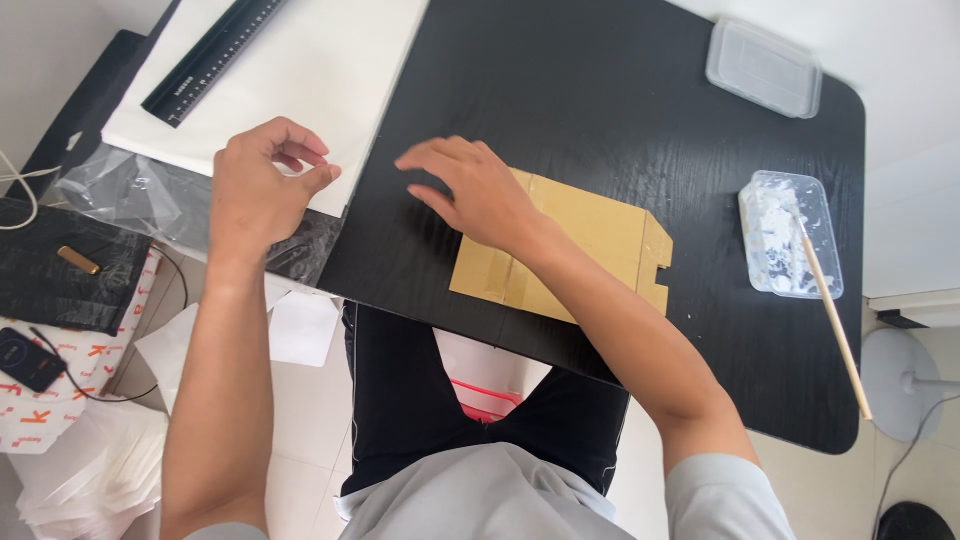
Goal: The person places a white sheet of paper on a black table, positions a brown cardboard piece on top, and folds the paper edges over the cardboard. They then use a brush to apply white adhesive from a container onto the folded paper edges.
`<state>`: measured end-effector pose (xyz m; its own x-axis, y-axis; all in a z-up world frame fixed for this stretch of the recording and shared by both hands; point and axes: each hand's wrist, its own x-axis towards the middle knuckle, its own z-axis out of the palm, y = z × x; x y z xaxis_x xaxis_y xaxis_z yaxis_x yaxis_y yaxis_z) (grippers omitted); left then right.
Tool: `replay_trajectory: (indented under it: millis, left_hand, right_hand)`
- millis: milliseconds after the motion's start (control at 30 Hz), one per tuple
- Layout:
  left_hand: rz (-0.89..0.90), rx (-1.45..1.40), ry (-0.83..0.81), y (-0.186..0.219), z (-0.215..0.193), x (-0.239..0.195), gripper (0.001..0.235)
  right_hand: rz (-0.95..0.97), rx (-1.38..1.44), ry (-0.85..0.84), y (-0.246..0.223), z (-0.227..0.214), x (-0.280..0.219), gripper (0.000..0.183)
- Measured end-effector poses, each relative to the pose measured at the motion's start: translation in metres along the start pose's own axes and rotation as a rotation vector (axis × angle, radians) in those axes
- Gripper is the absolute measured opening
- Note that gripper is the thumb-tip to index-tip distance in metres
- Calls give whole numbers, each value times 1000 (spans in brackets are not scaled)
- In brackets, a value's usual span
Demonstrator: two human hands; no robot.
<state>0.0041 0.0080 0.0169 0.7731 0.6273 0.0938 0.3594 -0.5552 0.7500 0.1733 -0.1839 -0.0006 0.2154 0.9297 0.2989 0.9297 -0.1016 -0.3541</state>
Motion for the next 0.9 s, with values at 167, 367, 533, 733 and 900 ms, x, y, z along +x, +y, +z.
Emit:
replay_trajectory:
  millis: [167, 367, 533, 733, 900]
  left_hand:
    - [32, -33, 19, -5, 0, 2, 17]
    - [-7, -13, 28, -2, -9, -1, 13]
    - [5, -17, 69, -6, -12, -1, 12]
    - [36, -53, 96, -13, -12, -1, 14]
    - [142, 29, 86, -30, -12, -2, 24]
  right_hand:
    - [-73, -10, 62, 2, 30, 45, 24]
    - [-118, -112, 17, 13, 52, 68, 19]
    - [-179, -96, 14, 11, 50, 74, 16]
    - [-218, -113, 137, 10, 56, 80, 14]
    - [-287, -66, 291, 13, 62, 84, 6]
